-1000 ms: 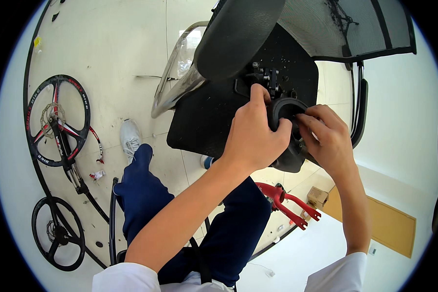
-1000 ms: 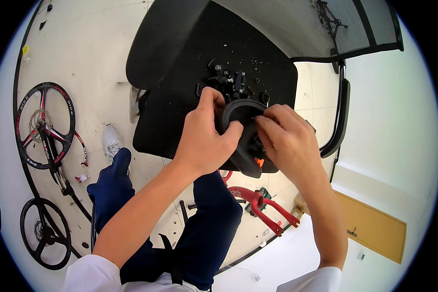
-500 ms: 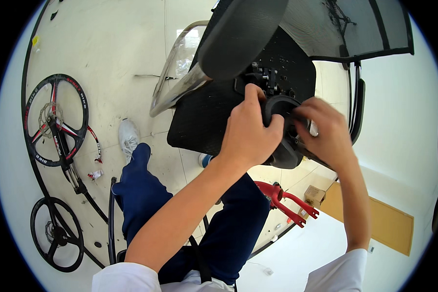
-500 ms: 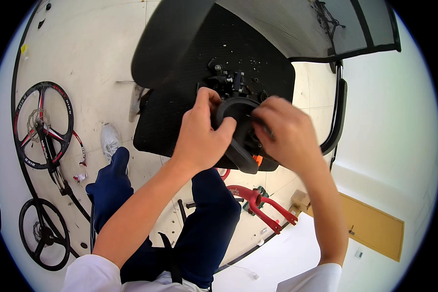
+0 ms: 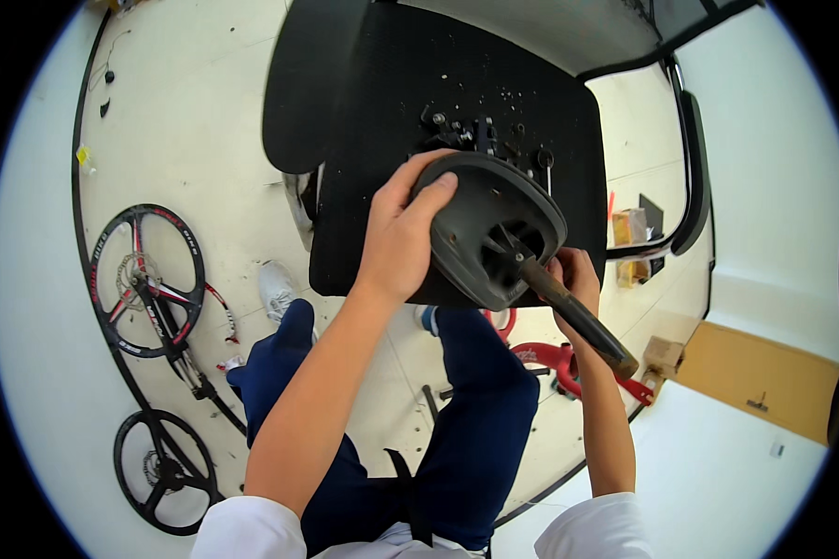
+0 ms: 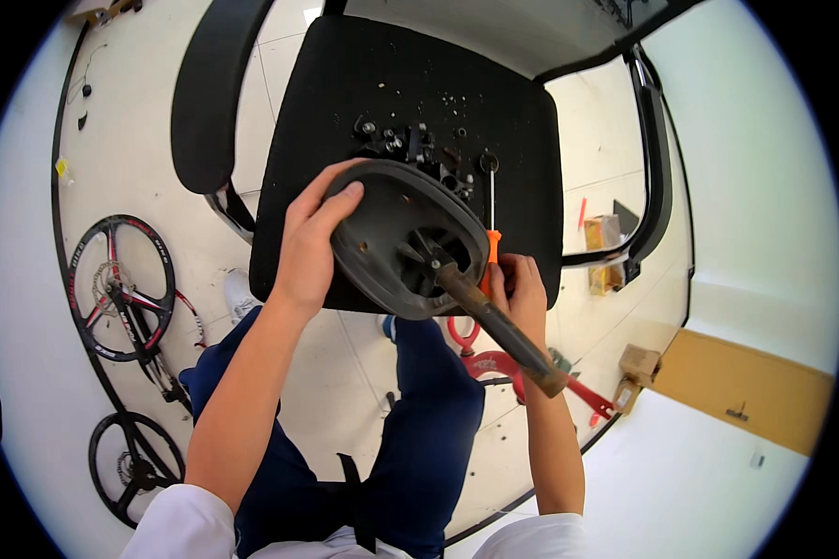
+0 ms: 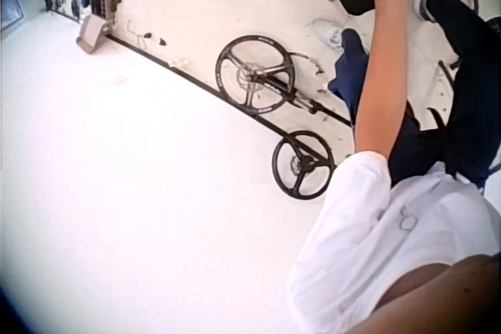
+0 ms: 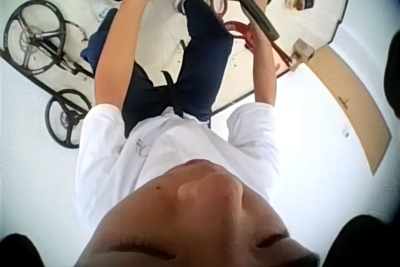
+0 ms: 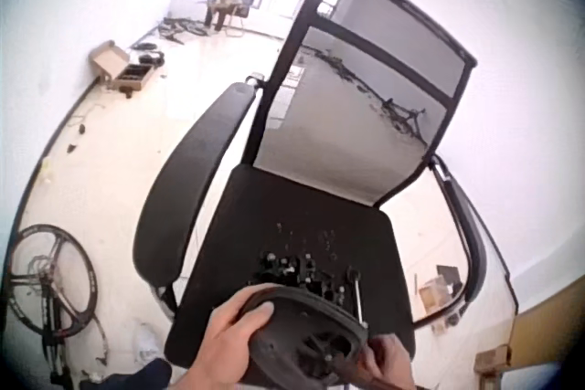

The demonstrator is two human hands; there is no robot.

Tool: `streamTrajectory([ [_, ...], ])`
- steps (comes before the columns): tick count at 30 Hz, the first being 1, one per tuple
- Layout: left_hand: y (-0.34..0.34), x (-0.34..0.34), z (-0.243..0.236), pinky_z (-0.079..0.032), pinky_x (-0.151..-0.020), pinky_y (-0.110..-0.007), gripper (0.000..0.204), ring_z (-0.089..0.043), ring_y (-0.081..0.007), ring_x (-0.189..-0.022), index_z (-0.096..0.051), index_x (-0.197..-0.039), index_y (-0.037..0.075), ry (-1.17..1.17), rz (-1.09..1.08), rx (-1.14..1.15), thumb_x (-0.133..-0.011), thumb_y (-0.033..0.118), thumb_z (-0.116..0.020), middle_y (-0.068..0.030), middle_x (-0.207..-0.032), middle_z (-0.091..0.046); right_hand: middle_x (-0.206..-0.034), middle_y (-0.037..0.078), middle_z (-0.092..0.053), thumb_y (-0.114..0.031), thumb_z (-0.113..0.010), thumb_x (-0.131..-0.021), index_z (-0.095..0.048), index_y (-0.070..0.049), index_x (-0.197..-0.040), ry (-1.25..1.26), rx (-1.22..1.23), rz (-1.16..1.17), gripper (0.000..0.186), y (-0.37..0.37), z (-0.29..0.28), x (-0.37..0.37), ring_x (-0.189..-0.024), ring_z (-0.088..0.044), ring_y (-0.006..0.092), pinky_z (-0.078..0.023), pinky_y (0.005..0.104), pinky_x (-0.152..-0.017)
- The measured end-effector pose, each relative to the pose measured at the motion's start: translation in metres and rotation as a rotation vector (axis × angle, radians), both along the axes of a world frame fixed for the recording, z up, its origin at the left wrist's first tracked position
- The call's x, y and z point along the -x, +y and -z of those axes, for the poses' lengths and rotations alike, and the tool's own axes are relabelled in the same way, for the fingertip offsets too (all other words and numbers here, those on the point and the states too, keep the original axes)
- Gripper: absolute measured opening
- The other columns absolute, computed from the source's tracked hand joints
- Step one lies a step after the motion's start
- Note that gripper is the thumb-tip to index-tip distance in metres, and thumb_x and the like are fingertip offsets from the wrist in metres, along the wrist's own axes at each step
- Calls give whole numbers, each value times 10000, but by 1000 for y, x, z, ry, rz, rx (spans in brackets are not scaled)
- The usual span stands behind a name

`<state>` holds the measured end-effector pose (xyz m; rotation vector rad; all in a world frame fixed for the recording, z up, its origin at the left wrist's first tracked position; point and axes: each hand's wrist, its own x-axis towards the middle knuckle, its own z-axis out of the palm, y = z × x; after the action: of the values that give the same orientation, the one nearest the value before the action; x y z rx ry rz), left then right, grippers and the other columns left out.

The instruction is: The person sits on a chair and uses a screwdriver to pry and separate a black plastic bicycle part held in a red bench vise. They repeatedly insert the screwdriver into slots and apply leverage to loosen the component.

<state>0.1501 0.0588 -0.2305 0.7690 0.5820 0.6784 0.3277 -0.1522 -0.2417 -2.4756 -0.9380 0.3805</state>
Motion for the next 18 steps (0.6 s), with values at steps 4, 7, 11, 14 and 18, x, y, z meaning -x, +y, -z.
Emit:
streamTrajectory([
  [4,1,4,-3,-542,-804,-257,253,-688,-148,-872,-646,-1118,11,-64,43,225,-971,210,-593,-82,-1001,-711,-991,186,-615,-148,-600,-969,-573,34,-1095,-92,-20,-127,223,-5,-8,17,-806,-641,346,-514,409,-743],
  [7,-5,2,0,-546,-900,-316,299,-687,-198,-990,-612,-1195,22,-180,63,388,-979,222,-555,-110,-1109,-695,-959,175,-627,-165,-581,-992,-545,31,-1126,48,-2,48,241,-28,-6,5,-741,-646,281,-523,387,-661],
  [11,-12,-3,-7,-561,-889,-329,297,-690,-201,-988,-606,-1197,31,-204,45,339,-989,235,-551,-117,-1123,-689,-934,77,-621,-193,-534,-1028,-517,-11,-1217,310,-221,350,262,-61,-58,1,-602,-568,85,-424,203,-443],
  [14,-10,1,-22,-569,-875,-332,271,-686,-196,-1011,-590,-1185,34,-184,3,248,-995,222,-549,-118,-1119,-686,-864,39,-602,-172,-567,-996,-579,-32,-1154,176,-323,321,212,-76,-122,16,-548,-434,19,-314,173,-442],
  [18,-9,5,-22,-567,-874,-323,276,-686,-190,-1006,-565,-1202,28,-236,-57,200,-994,209,-560,-113,-1109,-682,-887,70,-631,-42,-591,-891,-597,25,-1098,44,-210,193,218,-74,-188,62,-620,-539,89,-422,216,-551],
])
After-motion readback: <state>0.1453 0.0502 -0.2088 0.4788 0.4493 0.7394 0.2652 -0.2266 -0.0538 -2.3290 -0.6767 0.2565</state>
